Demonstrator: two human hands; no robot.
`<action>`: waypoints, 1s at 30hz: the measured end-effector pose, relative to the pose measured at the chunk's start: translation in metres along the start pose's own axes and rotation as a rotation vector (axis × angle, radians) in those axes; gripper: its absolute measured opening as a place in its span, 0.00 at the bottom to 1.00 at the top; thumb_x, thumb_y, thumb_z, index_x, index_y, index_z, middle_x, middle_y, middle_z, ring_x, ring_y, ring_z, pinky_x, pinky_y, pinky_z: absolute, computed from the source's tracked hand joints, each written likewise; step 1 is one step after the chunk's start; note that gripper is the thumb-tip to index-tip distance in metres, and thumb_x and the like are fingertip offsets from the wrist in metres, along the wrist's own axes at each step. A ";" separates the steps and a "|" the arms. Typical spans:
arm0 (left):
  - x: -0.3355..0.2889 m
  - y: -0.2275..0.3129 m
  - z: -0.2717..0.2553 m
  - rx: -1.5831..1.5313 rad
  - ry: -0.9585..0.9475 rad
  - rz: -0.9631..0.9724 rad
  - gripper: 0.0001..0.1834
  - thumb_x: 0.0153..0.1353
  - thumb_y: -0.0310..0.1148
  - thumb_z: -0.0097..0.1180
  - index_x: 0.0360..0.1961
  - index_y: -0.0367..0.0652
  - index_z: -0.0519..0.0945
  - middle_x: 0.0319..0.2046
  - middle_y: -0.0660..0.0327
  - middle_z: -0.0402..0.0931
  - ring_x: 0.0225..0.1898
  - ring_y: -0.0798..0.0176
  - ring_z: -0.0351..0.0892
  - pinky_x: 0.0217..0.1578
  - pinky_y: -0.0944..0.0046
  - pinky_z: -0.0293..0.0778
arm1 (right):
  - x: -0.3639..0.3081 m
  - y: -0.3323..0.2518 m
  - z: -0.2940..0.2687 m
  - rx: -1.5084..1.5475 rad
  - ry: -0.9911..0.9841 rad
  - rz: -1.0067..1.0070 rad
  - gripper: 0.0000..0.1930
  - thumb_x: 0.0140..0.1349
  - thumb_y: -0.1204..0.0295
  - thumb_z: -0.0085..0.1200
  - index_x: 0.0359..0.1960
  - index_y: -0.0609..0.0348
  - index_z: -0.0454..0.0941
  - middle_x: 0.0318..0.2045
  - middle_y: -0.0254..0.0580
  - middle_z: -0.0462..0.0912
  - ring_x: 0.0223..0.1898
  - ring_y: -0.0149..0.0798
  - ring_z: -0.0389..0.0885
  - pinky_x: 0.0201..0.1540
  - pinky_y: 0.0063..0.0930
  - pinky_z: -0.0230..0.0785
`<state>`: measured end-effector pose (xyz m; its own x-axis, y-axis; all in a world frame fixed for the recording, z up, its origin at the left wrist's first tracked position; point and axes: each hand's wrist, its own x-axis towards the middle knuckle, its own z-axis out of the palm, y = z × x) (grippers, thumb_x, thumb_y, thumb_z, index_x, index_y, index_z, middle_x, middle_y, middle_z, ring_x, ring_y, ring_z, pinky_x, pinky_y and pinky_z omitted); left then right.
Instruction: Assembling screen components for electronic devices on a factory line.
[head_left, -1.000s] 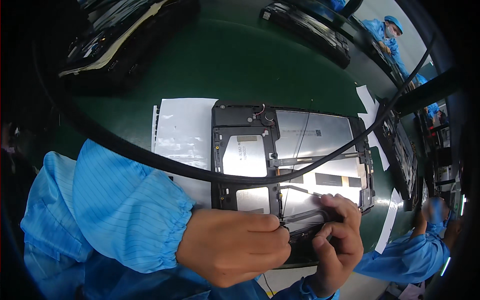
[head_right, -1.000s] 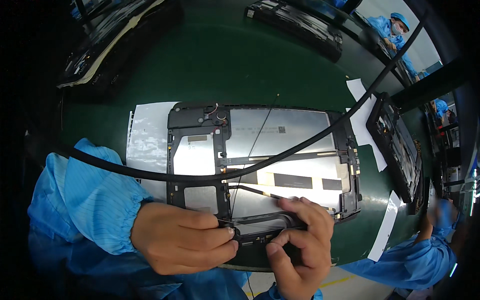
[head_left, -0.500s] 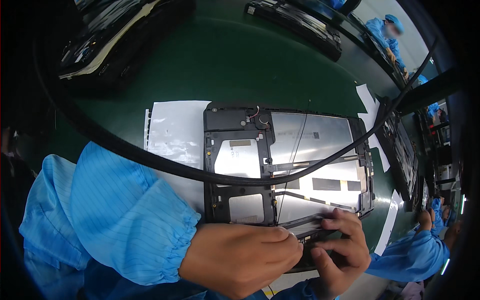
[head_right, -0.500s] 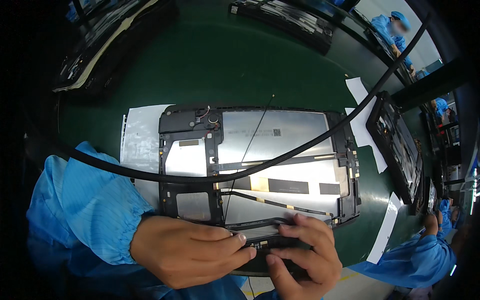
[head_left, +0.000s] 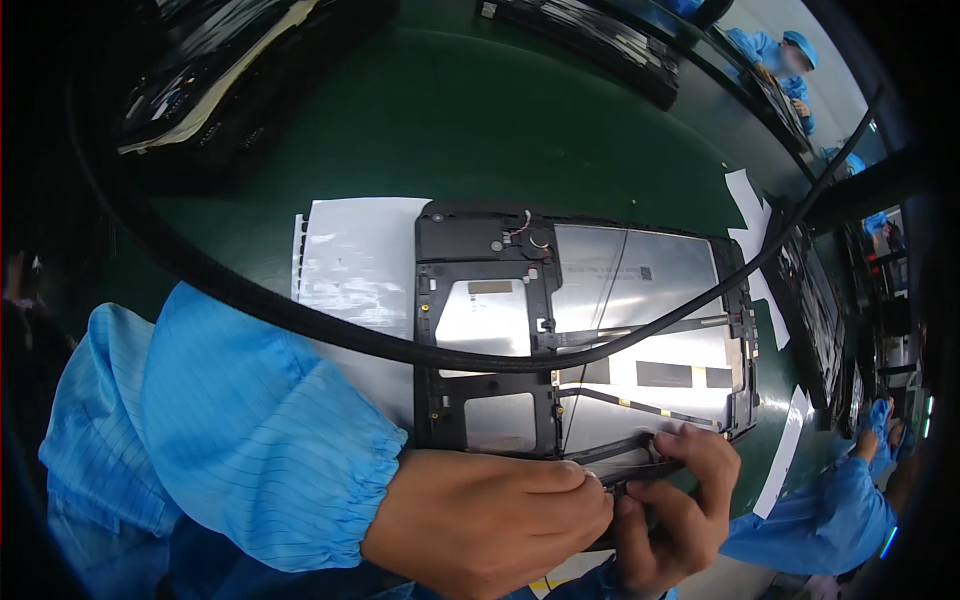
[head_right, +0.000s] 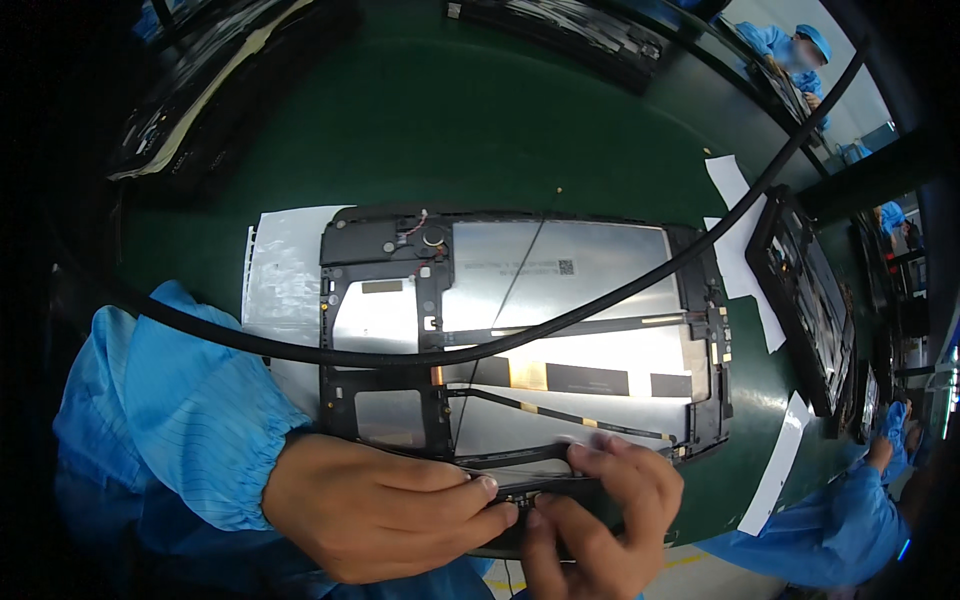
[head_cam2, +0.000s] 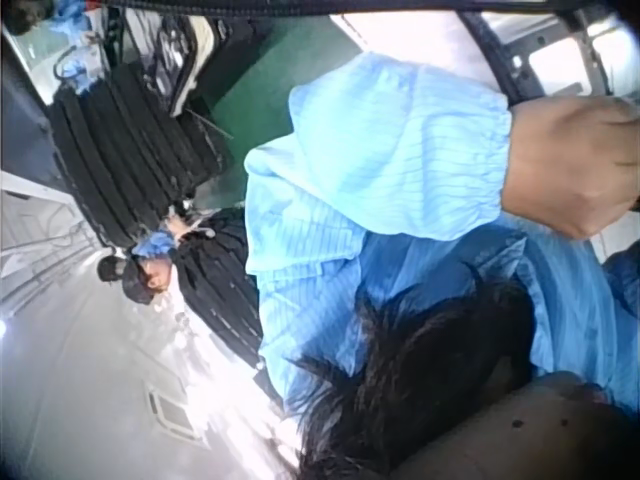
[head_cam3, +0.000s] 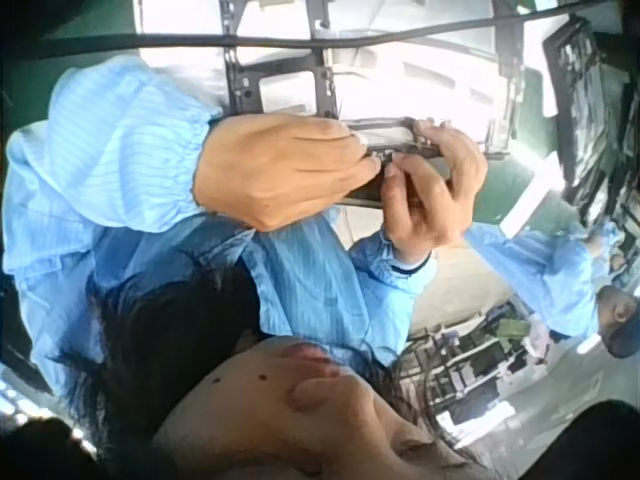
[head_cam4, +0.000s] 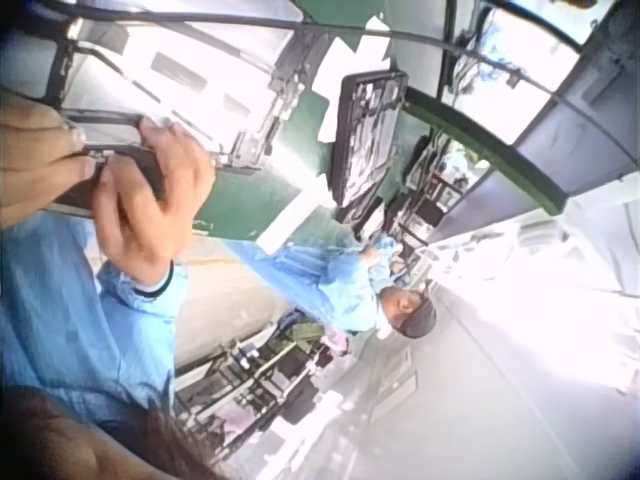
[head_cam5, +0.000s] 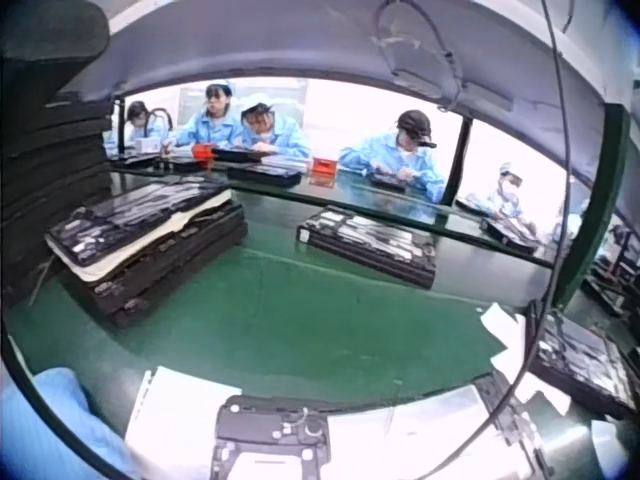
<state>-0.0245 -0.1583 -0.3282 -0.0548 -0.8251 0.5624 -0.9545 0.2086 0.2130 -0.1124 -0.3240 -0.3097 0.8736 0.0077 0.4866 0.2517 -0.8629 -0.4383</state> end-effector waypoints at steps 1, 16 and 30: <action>-0.001 0.002 -0.004 0.017 -0.002 -0.002 0.11 0.46 0.28 0.47 0.28 0.31 0.77 0.36 0.51 0.74 0.37 0.59 0.73 0.38 0.67 0.71 | 0.005 -0.007 -0.001 -0.080 0.007 -0.059 0.08 0.35 0.80 0.53 0.22 0.62 0.75 0.28 0.45 0.76 0.34 0.49 0.72 0.38 0.36 0.65; -0.118 0.007 -0.108 -0.021 0.150 -0.485 0.07 0.45 0.23 0.54 0.29 0.32 0.75 0.31 0.52 0.70 0.34 0.54 0.70 0.37 0.60 0.68 | 0.032 -0.144 0.016 0.056 -0.151 0.051 0.04 0.42 0.82 0.53 0.23 0.67 0.74 0.25 0.47 0.75 0.31 0.45 0.74 0.36 0.33 0.65; -0.126 -0.022 -0.092 0.061 0.175 -0.499 0.11 0.41 0.25 0.56 0.31 0.37 0.77 0.31 0.53 0.71 0.34 0.52 0.70 0.35 0.59 0.67 | 0.051 -0.148 0.110 -0.170 -0.111 -0.329 0.06 0.40 0.77 0.52 0.21 0.65 0.69 0.22 0.46 0.69 0.22 0.44 0.69 0.24 0.33 0.61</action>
<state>0.0301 -0.0106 -0.3296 0.4548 -0.7154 0.5305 -0.8677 -0.2217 0.4449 -0.0596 -0.1406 -0.3034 0.7996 0.3447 0.4918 0.4615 -0.8767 -0.1359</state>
